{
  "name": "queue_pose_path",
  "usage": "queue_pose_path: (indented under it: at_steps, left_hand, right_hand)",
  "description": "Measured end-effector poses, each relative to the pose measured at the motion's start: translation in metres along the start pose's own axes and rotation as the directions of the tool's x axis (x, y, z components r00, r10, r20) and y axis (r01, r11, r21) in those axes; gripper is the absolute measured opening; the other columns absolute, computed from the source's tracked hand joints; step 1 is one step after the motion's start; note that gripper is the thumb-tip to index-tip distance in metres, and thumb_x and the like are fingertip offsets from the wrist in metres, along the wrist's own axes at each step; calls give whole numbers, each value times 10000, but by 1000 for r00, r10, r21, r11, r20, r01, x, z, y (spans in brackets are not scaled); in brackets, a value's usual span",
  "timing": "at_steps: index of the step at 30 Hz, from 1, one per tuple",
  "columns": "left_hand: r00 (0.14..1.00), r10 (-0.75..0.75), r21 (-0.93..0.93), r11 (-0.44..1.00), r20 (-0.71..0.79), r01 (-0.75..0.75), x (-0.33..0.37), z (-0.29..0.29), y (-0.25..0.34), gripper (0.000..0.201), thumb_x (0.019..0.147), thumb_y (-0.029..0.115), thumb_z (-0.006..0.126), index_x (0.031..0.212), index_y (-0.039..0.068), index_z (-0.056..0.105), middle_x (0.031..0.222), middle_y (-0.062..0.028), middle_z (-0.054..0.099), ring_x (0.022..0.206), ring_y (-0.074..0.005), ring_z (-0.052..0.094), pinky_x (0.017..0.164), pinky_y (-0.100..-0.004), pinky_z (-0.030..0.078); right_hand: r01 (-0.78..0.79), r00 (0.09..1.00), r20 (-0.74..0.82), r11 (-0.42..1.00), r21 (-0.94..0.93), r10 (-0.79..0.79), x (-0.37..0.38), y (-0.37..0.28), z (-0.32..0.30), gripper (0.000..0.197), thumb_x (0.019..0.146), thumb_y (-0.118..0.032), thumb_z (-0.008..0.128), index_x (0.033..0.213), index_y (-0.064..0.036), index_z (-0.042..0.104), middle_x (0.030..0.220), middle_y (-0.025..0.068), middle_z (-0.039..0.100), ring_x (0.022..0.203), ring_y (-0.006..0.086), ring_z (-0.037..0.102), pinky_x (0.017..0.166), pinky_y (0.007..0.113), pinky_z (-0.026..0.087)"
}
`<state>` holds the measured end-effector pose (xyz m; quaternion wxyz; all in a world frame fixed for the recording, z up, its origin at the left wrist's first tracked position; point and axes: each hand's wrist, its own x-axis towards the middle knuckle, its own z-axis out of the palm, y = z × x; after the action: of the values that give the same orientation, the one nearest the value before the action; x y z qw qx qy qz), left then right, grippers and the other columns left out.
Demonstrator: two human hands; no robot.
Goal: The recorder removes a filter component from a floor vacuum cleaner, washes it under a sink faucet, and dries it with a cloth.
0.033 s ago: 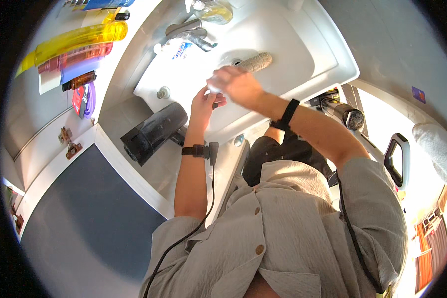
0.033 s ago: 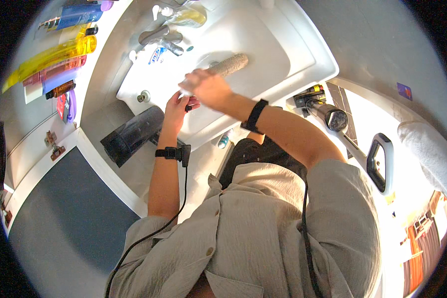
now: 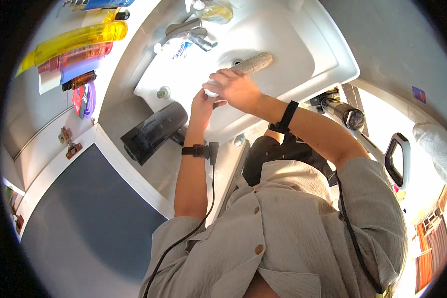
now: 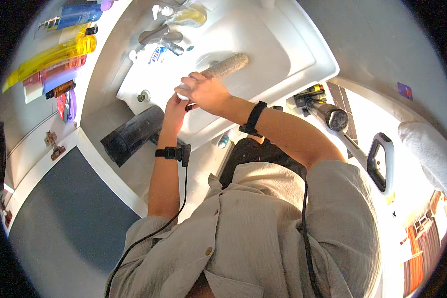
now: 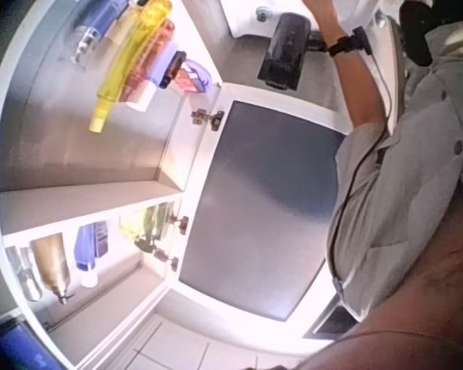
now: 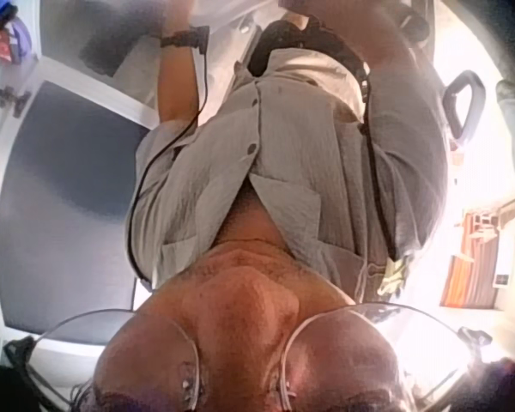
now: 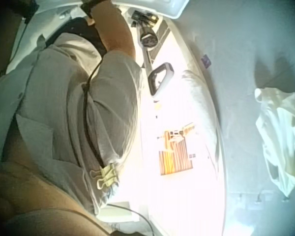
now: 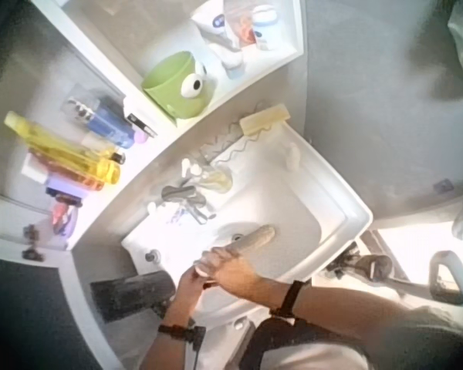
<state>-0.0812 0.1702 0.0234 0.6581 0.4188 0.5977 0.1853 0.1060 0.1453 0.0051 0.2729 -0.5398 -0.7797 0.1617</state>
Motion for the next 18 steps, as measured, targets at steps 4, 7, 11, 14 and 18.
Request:
queue_pose_path:
  at_steps: [4, 7, 11, 14, 18]
  left_hand:
    - [998, -68, -19, 998, 12, 68, 5, -1, -4, 390, 1006, 86, 544, 1356, -73, 476, 1068, -150, 632, 919, -238, 689, 789, -360, 623]
    - [998, -36, -1, 999, -60, 36, 8, 1, -9, 395, 1007, 79, 555, 1376, -30, 468, 1050, -137, 639, 918, -236, 688, 779, -377, 617]
    - [999, 3, 6, 1000, -50, -3, 12, -1, -9, 442, 1004, 64, 552, 1418, -21, 426, 979, -144, 642, 859, -224, 686, 756, -364, 620]
    - [998, -24, 1, 1000, -57, 24, 10, -9, -15, 453, 1007, 61, 546, 1429, -32, 410, 946, -144, 645, 805, -216, 682, 737, -353, 618]
    - [998, -42, -29, 999, -49, 41, 1, -18, -15, 381, 1015, 73, 549, 1373, -37, 478, 945, -140, 657, 784, -209, 677, 730, -350, 617]
  right_hand:
    - [-22, 997, -82, 999, -47, 18, -22, 48, 20, 590, 776, -22, 641, 1327, -231, 602, 1350, 50, 581, 1236, 267, 565, 981, 403, 528]
    - [-311, 919, 186, 929, -201, 348, -44, 130, 22, 649, 807, -50, 680, 1408, -234, 518, 1429, 53, 520, 1237, 276, 560, 956, 397, 536]
    - [-306, 935, 106, 921, -242, 339, -39, 118, 17, 485, 846, -11, 577, 1301, -178, 599, 1315, 84, 588, 1200, 286, 592, 906, 406, 571]
    - [-70, 996, 58, 995, -65, 74, -13, 31, 20, 631, 782, -12, 655, 1376, -206, 572, 1371, 80, 565, 1285, 296, 531, 1024, 376, 514]
    - [3, 995, 104, 998, 64, -10, -3, 0, -3, 654, 766, -19, 674, 1376, -229, 562, 1368, 60, 556, 1276, 277, 538, 1031, 364, 511]
